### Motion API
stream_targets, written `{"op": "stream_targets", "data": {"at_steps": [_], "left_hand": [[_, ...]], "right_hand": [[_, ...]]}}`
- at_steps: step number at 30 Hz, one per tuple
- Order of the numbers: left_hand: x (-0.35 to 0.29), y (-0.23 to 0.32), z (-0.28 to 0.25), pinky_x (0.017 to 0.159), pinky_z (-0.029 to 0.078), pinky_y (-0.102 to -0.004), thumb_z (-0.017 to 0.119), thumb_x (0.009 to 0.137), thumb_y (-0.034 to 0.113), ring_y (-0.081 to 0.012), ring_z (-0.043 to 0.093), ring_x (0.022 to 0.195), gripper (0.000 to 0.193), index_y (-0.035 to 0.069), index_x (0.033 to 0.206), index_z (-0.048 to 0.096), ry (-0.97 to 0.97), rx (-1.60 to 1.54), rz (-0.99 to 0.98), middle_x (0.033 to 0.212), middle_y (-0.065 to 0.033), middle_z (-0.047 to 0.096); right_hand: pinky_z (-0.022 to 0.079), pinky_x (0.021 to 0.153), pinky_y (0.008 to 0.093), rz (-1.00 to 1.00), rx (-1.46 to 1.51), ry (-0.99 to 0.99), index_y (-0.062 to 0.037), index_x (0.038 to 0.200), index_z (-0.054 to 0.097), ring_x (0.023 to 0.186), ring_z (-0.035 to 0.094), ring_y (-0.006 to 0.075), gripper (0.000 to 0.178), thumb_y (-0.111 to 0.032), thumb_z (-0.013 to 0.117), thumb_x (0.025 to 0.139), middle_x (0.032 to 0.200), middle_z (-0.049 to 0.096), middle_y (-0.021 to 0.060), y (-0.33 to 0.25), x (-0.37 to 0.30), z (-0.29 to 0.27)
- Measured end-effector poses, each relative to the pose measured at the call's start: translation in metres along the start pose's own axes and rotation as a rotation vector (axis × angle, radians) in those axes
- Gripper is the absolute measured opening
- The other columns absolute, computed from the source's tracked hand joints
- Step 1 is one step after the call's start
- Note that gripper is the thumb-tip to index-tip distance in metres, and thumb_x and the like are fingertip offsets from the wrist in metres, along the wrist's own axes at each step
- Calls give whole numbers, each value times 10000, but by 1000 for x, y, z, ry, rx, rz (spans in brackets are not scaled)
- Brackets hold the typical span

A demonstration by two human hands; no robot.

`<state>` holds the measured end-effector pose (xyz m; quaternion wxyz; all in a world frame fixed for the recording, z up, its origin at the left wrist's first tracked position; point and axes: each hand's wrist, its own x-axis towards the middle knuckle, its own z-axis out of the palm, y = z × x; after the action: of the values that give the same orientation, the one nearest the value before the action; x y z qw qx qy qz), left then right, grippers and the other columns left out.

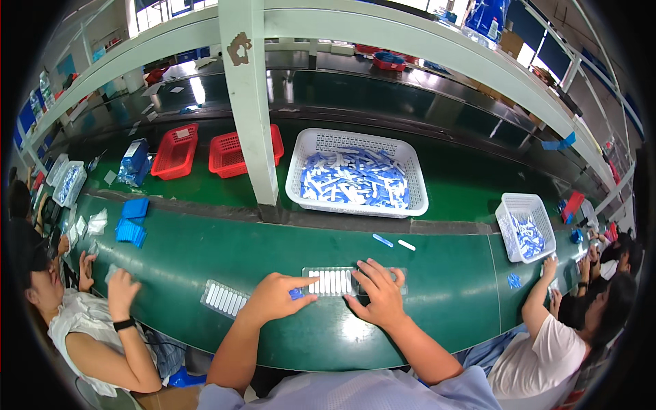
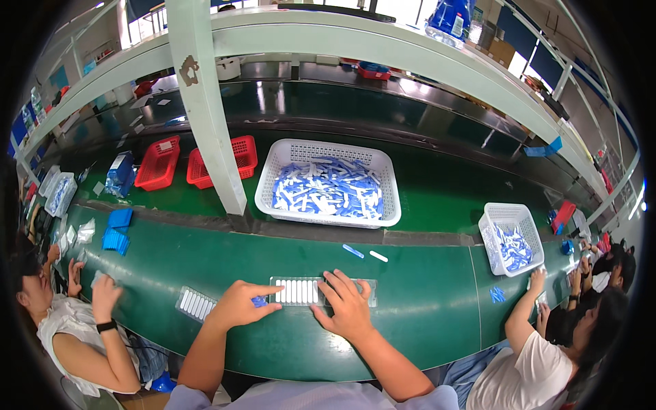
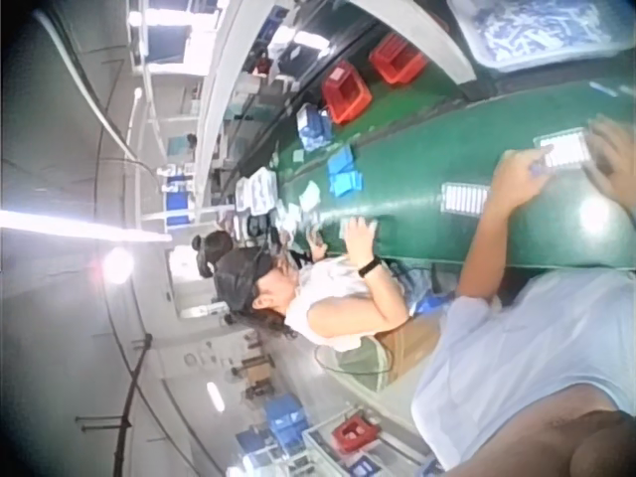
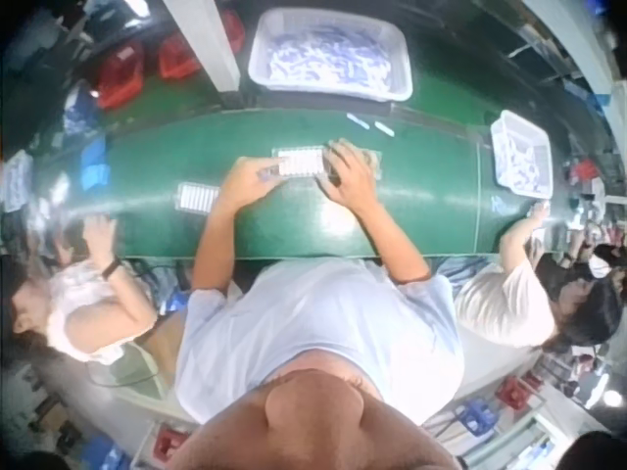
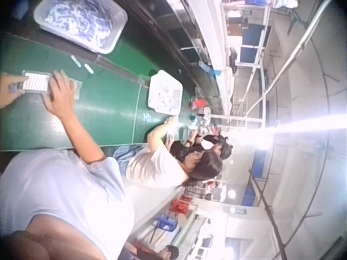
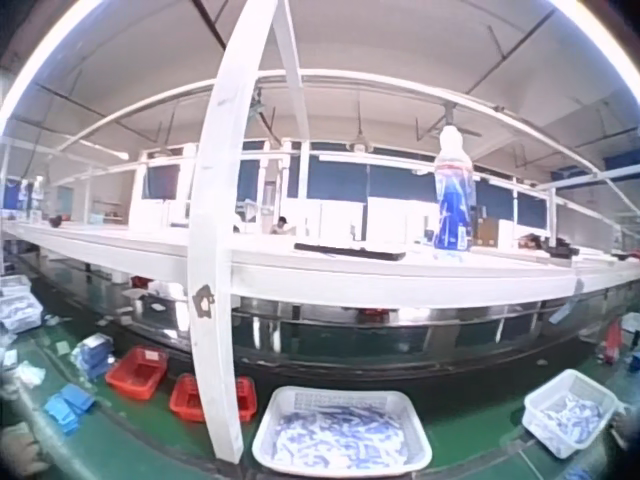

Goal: The person assembles small blue and white plastic components into clear trays by hand on an assembly line.

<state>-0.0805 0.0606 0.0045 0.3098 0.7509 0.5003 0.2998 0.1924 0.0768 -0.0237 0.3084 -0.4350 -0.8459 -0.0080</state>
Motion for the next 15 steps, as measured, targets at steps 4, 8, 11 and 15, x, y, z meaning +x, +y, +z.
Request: {"op": "stream_targets", "data": {"at_steps": [4,8,11,15], "left_hand": [[-33,16,-30,758,552,-433,850,728,273,-363,698,793,570,131,1262,707,129,253,-209,898,-207,727],[-87,8,-60,786,547,-452,841,720,304,-388,686,882,767,179,1429,576,107,426,-635,883,-214,698],[-111,-13,-68,799,535,-453,858,705,333,-395,678,908,813,164,1443,564,139,217,-690,938,-229,701],[-109,-16,-57,815,520,-463,864,710,366,-434,663,911,843,137,1456,547,254,292,-555,990,-260,695]], "right_hand": [[252,1119,514,-38,-73,-89,-126,1296,651,1275,567,260,612,-400,788,767,1287,651,65,0,2,3],[269,1117,536,-1,13,-125,-124,1282,659,1247,581,285,621,-407,799,747,1220,668,65,-2,8,-3],[265,1123,529,-15,52,-135,-116,1253,665,1233,588,294,613,-401,815,731,1192,673,66,-4,9,-3],[249,1137,531,-81,73,-121,-84,1223,665,1223,597,301,648,-441,841,712,1162,682,74,2,3,1]]}}
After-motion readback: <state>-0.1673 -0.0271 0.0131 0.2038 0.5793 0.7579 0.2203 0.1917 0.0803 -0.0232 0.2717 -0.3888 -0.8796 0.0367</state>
